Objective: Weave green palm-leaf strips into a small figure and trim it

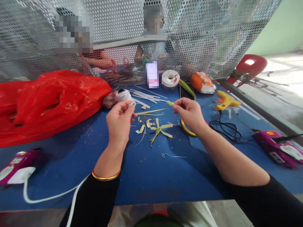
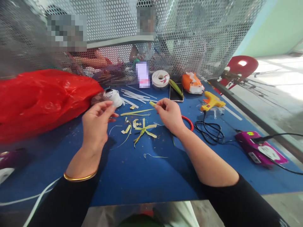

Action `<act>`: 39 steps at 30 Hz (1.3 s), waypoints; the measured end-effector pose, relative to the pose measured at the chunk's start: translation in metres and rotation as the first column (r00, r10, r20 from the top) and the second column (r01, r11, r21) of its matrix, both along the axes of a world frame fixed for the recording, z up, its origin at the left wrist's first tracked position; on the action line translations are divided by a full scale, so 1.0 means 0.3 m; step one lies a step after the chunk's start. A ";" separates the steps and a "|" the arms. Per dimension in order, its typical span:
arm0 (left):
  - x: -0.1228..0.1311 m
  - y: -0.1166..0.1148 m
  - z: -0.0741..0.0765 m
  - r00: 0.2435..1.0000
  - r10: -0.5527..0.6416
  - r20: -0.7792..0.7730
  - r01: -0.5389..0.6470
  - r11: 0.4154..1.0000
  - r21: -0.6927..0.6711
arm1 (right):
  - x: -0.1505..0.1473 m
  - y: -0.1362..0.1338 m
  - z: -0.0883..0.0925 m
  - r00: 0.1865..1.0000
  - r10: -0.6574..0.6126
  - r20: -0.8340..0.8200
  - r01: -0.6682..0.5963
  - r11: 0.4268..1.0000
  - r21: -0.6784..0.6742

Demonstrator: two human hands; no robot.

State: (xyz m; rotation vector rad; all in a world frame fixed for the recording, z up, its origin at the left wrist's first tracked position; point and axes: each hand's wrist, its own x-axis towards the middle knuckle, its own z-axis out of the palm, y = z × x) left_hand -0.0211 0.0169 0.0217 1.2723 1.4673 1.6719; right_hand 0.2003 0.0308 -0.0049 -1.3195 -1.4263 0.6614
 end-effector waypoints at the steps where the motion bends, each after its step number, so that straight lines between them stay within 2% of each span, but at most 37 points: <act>1: -0.016 0.002 0.014 0.997 0.071 0.032 -0.073 0.995 0.065 | -0.002 -0.002 -0.003 1.000 0.002 0.024 -0.002 1.000 -0.006; 3: -0.054 0.008 0.039 0.978 0.192 0.085 -0.204 0.966 0.158 | -0.005 -0.005 -0.011 0.999 0.010 0.047 -0.009 1.000 -0.020; 5: -0.094 0.021 0.056 0.963 0.250 0.101 -0.265 0.946 0.188 | -0.008 -0.004 -0.019 0.999 0.023 0.041 -0.021 0.999 -0.030; 7: -0.129 0.037 0.059 0.959 0.269 0.083 -0.280 0.944 0.173 | -0.008 -0.001 -0.023 0.999 0.032 0.003 -0.032 0.999 -0.041; 10: -0.150 0.060 0.035 0.966 0.258 -0.028 -0.256 0.965 0.057 | -0.008 0.002 -0.020 0.998 0.024 -0.050 -0.028 0.997 -0.072; 11: -0.145 0.063 0.022 0.975 0.196 -0.108 -0.198 0.980 -0.008 | -0.007 0.003 -0.019 0.998 0.023 -0.061 -0.028 0.996 -0.080; 13: -0.117 0.057 -0.005 0.948 -0.045 -0.314 -0.008 0.986 -0.165 | -0.003 0.005 -0.017 0.997 0.032 -0.072 -0.039 0.995 -0.088; 15: -0.068 0.034 -0.027 0.824 -0.283 -0.492 0.130 0.938 -0.322 | 0.003 0.009 -0.019 0.998 0.056 -0.038 -0.060 0.992 -0.113; 17: -0.014 0.000 -0.040 0.674 -0.386 -0.630 0.120 0.898 -0.423 | 0.008 0.015 -0.026 0.996 0.086 0.033 -0.080 0.984 -0.162; 19: 0.031 -0.033 -0.048 0.539 -0.487 -0.687 0.084 0.843 -0.532 | 0.010 0.018 -0.035 0.989 0.114 0.092 -0.093 0.974 -0.206; 20: 0.046 -0.046 -0.051 0.490 -0.529 -0.693 0.083 0.820 -0.567 | 0.009 0.019 -0.039 0.987 0.121 0.107 -0.096 0.971 -0.217; 22: 0.058 -0.058 -0.053 0.455 -0.550 -0.700 0.069 0.806 -0.588 | 0.005 0.018 -0.045 0.985 0.120 0.121 -0.091 0.971 -0.222; 25: 0.036 -0.045 -0.049 0.513 -0.477 -0.714 0.046 0.845 -0.533 | -0.001 0.014 -0.047 0.986 0.099 0.136 -0.068 0.974 -0.216; 29: -0.004 -0.004 -0.053 0.684 -0.262 -0.680 0.002 0.934 -0.358 | -0.006 0.010 -0.040 0.985 0.083 0.152 -0.052 0.979 -0.196; 31: -0.009 0.010 -0.068 0.785 -0.217 -0.580 0.036 0.951 -0.307 | -0.009 0.007 -0.035 0.985 0.076 0.157 -0.047 0.982 -0.181; 33: -0.011 0.018 -0.083 0.872 -0.238 -0.427 0.120 0.951 -0.286 | -0.012 0.002 -0.030 0.984 0.072 0.160 -0.045 0.985 -0.164; 35: -0.026 0.026 -0.086 0.906 -0.232 -0.355 0.148 0.957 -0.248 | -0.013 -0.003 -0.027 0.984 0.067 0.164 -0.045 0.990 -0.131; 36: -0.043 0.031 -0.082 0.908 -0.196 -0.372 0.120 0.969 -0.218 | -0.012 -0.004 -0.026 0.985 0.054 0.166 -0.037 0.994 -0.103; 39: -0.126 0.057 -0.057 0.865 0.014 -0.502 -0.088 0.988 -0.125 | -0.006 0.001 -0.032 0.990 -0.010 0.142 0.014 1.000 -0.025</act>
